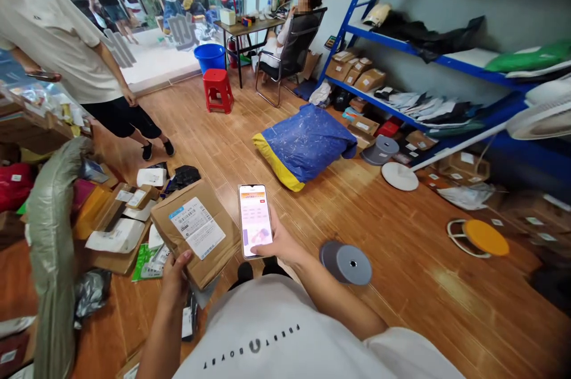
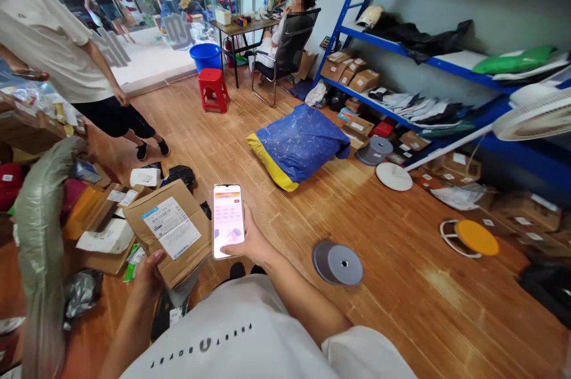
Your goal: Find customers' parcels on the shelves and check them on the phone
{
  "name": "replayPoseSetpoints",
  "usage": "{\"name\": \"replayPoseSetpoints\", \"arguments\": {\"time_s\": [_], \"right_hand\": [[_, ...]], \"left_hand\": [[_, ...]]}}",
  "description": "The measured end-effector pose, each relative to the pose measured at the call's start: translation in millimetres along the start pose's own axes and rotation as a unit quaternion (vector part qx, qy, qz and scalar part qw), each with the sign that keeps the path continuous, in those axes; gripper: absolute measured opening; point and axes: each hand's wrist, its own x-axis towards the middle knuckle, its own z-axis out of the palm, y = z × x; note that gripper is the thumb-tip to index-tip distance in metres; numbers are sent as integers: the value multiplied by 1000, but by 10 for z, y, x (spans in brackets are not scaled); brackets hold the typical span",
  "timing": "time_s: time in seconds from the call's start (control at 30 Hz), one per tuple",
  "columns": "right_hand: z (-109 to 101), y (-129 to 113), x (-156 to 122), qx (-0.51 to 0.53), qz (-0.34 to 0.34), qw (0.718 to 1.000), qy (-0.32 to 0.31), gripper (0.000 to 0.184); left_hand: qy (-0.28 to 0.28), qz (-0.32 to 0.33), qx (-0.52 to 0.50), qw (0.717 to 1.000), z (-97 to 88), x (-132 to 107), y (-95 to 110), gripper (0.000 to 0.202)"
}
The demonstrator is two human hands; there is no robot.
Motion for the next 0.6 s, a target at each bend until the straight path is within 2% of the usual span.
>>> {"name": "replayPoseSetpoints", "arguments": {"time_s": [0.07,0.2,0.3,0.43,0.6], "right_hand": [[-38,-73,72,0,-2,1000,4,115],[-122,-184,158,50,33,998,7,107],[-185,-221,192,44,21,999,20,106],[-258,-236,228,13,-12,1000,16,107],[-285,-296,258,57,35,997,43,95]], "left_hand": [[20,5,-5,1000,85,-22,33,61],[47,2,-20,999,243,-69,102,60],[64,5,-33,997,334,-73,128,59],[76,2,-39,996,404,-76,125,58],[71,13,-43,996,443,-133,100,62]]}}
